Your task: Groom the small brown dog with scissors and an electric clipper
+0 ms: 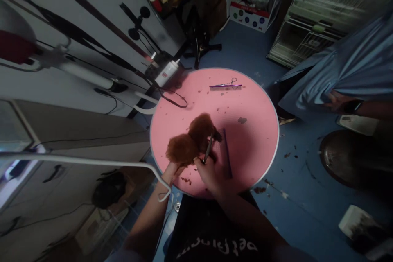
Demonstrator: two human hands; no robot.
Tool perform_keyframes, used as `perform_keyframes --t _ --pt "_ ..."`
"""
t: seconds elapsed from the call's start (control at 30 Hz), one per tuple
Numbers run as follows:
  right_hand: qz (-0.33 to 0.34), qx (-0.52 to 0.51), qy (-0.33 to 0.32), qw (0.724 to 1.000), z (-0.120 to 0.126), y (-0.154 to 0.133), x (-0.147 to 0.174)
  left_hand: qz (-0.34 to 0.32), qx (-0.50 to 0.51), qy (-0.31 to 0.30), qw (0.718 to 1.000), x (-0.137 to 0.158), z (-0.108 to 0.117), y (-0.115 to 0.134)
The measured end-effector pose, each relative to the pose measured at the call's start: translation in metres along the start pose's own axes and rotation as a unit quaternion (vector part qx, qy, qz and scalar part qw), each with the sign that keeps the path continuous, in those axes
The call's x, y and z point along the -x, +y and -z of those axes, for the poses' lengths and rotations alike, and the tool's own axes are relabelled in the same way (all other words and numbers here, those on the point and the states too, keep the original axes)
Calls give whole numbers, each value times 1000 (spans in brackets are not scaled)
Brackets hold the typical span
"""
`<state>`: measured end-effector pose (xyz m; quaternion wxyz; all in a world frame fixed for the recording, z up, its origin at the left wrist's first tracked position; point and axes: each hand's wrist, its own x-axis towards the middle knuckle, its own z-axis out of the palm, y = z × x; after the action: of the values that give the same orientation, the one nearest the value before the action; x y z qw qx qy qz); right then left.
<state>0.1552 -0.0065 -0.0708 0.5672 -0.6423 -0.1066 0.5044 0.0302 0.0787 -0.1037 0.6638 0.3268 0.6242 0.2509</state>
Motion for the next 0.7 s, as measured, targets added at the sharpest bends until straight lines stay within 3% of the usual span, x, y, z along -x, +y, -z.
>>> perform_keyframes --t 0.13,0.23,0.33,0.43,0.53,0.7 --pt "-21 -28 6 999 -13 13 11 -99 12 84 992 32 -4 2" --pt "-18 -47 6 999 -21 18 13 -161 -69 118 977 55 -14 3" --pt "-5 -42 14 999 -25 22 12 -231 -211 163 936 68 -28 9" --pt "-5 -27 5 1000 -25 27 11 -292 -284 210 889 73 -38 16" --pt "4 -6 -12 1000 -26 31 11 -278 -318 188 887 73 -43 18" --pt "32 50 -48 997 -27 36 16 -187 -297 164 922 63 -38 18"
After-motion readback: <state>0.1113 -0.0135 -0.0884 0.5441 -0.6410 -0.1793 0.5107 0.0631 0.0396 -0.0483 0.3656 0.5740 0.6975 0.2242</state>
